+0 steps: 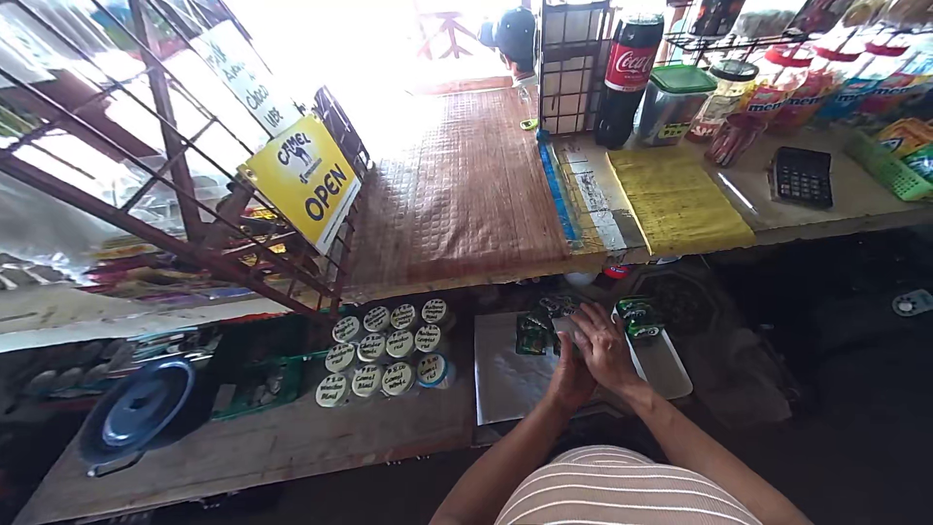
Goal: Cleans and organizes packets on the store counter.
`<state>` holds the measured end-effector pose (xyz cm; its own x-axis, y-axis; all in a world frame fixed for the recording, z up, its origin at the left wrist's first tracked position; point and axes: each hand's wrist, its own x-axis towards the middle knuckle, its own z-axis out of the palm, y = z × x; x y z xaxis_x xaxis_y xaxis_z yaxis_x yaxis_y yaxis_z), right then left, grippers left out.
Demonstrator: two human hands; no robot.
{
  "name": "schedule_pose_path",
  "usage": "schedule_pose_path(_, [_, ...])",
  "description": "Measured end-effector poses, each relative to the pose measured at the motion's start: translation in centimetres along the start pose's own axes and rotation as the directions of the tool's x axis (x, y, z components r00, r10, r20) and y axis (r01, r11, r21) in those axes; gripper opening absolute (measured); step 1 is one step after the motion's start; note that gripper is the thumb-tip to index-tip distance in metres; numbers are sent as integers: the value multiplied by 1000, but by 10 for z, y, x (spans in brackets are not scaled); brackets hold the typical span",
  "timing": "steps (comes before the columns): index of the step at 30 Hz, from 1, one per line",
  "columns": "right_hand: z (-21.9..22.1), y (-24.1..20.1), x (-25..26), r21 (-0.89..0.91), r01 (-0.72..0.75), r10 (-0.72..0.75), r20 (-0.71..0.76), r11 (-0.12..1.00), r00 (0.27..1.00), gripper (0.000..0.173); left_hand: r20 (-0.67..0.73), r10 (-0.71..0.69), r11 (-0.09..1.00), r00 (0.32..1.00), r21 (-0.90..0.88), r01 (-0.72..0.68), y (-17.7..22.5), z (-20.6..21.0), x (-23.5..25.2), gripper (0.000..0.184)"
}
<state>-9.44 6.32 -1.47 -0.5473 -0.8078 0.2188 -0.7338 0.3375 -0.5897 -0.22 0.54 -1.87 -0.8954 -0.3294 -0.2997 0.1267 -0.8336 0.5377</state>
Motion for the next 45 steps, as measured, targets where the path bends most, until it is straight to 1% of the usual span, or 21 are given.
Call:
schedule_pose_path(3, [-19, 18, 20, 210, -254, 255, 24, 944, 967, 39, -148, -11, 1000, 989, -17, 9, -5, 4, 0, 20])
schedule_pose_path(4, [-26, 25, 25, 331, -368, 375, 47, 869, 926, 39, -204, -34, 997, 978, -71, 20, -3, 7, -1, 25])
schedule_pose_path(5, [-31, 33, 25, 489, -464, 496, 70, 739, 865, 38, -245, -54, 991, 968, -130, 22, -1, 9, -3, 26])
schedule_pose_path(7, [-41, 41, 18, 805, -502, 673, 183, 316, 717, 40, -258, -61, 974, 964, -224, 1, 7, 9, -4, 21])
schedule_pose_path(8, [-45, 44, 12, 878, -458, 670, 256, 141, 697, 40, -253, -52, 969, 966, -246, -12, 9, 8, -3, 19])
schedule_pose_path(9, [-50, 42, 6, 892, -449, 623, 324, 49, 712, 41, -254, -45, 971, 966, -239, -18, 11, 7, -2, 18])
schedule_pose_path(10, [-54, 37, 1, 880, -470, 552, 358, 71, 753, 42, -263, -40, 978, 964, -210, -17, 12, 6, -2, 19])
schedule_pose_path(12, [-56, 24, -2, 819, -504, 452, 354, 273, 819, 33, -292, -19, 996, 956, -87, -7, 11, 6, -2, 17])
schedule_pose_path(14, [-51, 19, 4, 768, -445, 442, 237, 461, 865, 25, -287, 18, 998, 958, 62, 0, 10, 0, -4, 13])
schedule_pose_path(16, [-52, 19, 8, 680, -333, 379, 87, 654, 921, 20, -141, 24, 980, 990, 196, 4, 13, -18, -10, 19])
schedule_pose_path(18, [-61, 21, 9, 533, -198, 224, 16, 822, 974, 23, 95, -75, 944, 993, 328, 40, 28, -39, -15, 43])
schedule_pose_path(21, [-69, 12, 10, 408, -48, 17, 79, 912, 997, 26, 208, -146, 812, 967, 583, -3, 49, -36, -13, 37])
schedule_pose_path(24, [-63, 3, 17, 463, -91, 66, 71, 882, 995, 25, 261, -116, 686, 958, 719, -113, 55, -21, -4, 19])
schedule_pose_path(26, [-56, 8, 21, 592, -148, 240, -78, 792, 968, 22, 242, -46, 706, 969, 695, -140, 50, -14, -4, 15])
schedule_pose_path(28, [-53, 20, 23, 737, -206, 457, -155, 644, 876, 23, 149, 29, 782, 988, 613, -115, 42, -11, -8, 15])
schedule_pose_path(31, [-69, 19, 9, 850, -359, 565, 90, 386, 820, 41, 13, 117, 865, 993, 491, -108, 37, -9, -10, 17])
schedule_pose_path(34, [-67, -3, -12, 790, -389, 381, 214, 474, 900, 36, 15, 149, 849, 989, 511, -136, 33, -7, -5, 18])
schedule_pose_path(37, [-43, 0, -10, 793, -264, 379, 45, 549, 924, 28, 61, 135, 790, 989, 596, -144, 24, -5, -5, 21])
schedule_pose_path(40, [-44, 13, -4, 892, -238, 549, -14, 384, 835, 15, 45, 105, 830, 993, 546, -113, 20, -3, -5, 24])
schedule_pose_path(43, [-68, 44, -2, 951, -183, 694, -44, 249, 718, 18, -104, 92, 930, 990, 365, -48, 13, 8, -2, 27])
schedule_pose_path(45, [-78, 51, -17, 928, -251, 640, 16, 277, 768, 27, -191, 105, 960, 976, 274, -50, 7, 19, 5, 26])
